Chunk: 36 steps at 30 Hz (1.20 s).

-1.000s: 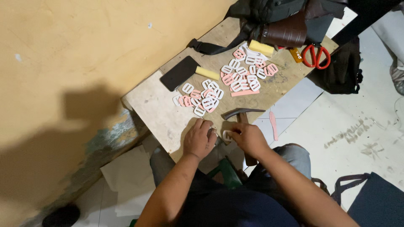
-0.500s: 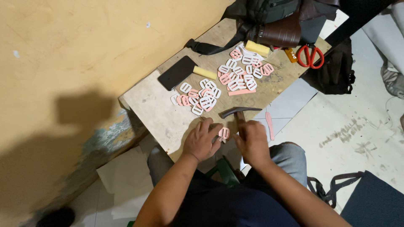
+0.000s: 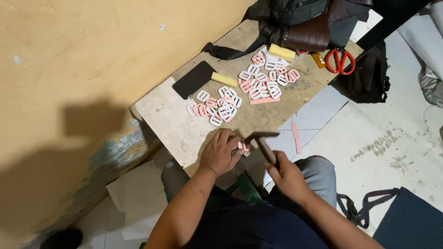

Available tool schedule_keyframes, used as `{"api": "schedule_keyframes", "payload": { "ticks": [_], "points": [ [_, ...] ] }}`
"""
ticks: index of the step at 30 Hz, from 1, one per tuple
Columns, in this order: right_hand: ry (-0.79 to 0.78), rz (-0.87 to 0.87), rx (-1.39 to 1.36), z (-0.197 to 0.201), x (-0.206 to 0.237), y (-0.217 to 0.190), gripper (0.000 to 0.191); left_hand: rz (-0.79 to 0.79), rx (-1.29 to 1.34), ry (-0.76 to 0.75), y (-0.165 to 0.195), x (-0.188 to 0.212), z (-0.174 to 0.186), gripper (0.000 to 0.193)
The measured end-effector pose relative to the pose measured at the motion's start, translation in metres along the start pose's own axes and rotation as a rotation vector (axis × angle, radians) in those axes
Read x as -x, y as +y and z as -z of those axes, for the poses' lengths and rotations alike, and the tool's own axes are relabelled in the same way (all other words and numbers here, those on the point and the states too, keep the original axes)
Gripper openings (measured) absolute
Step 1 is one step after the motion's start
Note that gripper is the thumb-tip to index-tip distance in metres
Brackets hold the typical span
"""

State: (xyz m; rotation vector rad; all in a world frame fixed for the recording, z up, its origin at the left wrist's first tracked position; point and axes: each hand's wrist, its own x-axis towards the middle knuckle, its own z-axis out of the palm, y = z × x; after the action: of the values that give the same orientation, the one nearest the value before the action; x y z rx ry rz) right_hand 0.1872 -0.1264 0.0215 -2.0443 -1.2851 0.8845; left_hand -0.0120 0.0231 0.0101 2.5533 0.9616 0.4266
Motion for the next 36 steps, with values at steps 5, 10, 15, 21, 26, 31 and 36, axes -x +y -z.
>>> {"api": "schedule_keyframes", "payload": {
  "ticks": [5,10,15,21,26,31,36],
  "points": [
    [0.008,0.101,0.237,-0.005,0.004,0.0,0.036,-0.005,0.027,-0.01,-0.001,0.001,0.001,0.039],
    [0.059,0.072,0.176,-0.004,0.007,0.0,0.037,-0.018,-0.031,-0.024,-0.001,-0.002,0.002,0.037],
    [-0.029,-0.036,0.253,-0.001,0.003,0.003,0.032,-0.023,0.02,-0.002,0.0,0.001,0.004,0.037],
    [0.003,0.011,0.228,-0.007,-0.011,0.003,0.035,0.009,0.042,-0.021,-0.001,-0.001,0.003,0.038],
    [0.028,0.072,0.215,-0.007,-0.016,-0.002,0.033,0.014,0.052,0.021,-0.002,0.0,0.0,0.046],
    [-0.017,0.056,0.209,-0.008,-0.019,-0.009,0.033,0.107,0.052,-0.084,-0.003,-0.002,-0.002,0.055],
    [-0.094,0.077,0.251,-0.01,-0.018,-0.01,0.037,0.09,0.073,-0.057,-0.006,-0.001,-0.004,0.057]
  ]
}}
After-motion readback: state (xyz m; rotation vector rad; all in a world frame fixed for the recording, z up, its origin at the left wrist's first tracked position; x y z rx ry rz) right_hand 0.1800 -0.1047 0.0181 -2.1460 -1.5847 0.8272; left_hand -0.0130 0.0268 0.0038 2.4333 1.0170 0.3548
